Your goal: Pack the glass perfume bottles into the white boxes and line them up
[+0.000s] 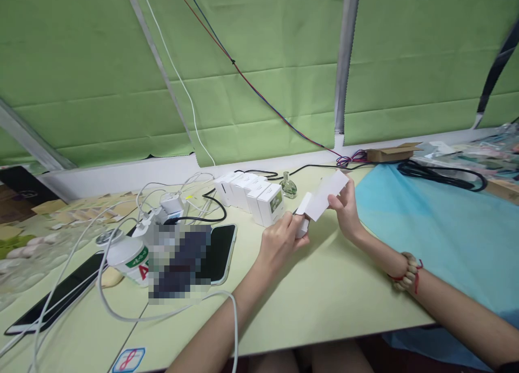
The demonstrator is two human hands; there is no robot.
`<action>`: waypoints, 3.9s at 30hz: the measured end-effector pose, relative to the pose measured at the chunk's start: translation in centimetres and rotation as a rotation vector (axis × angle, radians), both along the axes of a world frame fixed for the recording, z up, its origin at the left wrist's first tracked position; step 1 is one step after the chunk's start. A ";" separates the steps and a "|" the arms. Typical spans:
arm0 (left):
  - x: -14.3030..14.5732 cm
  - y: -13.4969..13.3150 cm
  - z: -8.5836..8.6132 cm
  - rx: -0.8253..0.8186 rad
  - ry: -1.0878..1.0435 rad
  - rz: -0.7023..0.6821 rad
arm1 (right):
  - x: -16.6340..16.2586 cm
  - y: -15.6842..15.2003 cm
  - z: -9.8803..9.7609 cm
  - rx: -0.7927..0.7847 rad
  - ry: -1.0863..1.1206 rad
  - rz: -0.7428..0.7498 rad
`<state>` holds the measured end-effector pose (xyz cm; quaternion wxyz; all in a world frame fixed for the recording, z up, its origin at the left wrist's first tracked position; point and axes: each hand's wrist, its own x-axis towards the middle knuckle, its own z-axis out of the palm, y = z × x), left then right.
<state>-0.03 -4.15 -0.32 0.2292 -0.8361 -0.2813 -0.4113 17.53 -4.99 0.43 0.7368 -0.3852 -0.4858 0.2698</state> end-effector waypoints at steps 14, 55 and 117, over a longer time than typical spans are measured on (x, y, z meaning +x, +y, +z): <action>0.2 0.0 0.1 0.006 -0.109 -0.090 | 0.2 0.0 0.2 0.077 -0.212 -0.106; 0.3 -0.1 -0.3 -0.056 -0.085 -0.098 | 0.6 -0.3 1.0 0.157 -0.328 -0.217; 0.9 -0.3 -0.6 -0.011 -0.153 -0.151 | -0.5 -0.8 1.1 0.192 -0.331 -0.297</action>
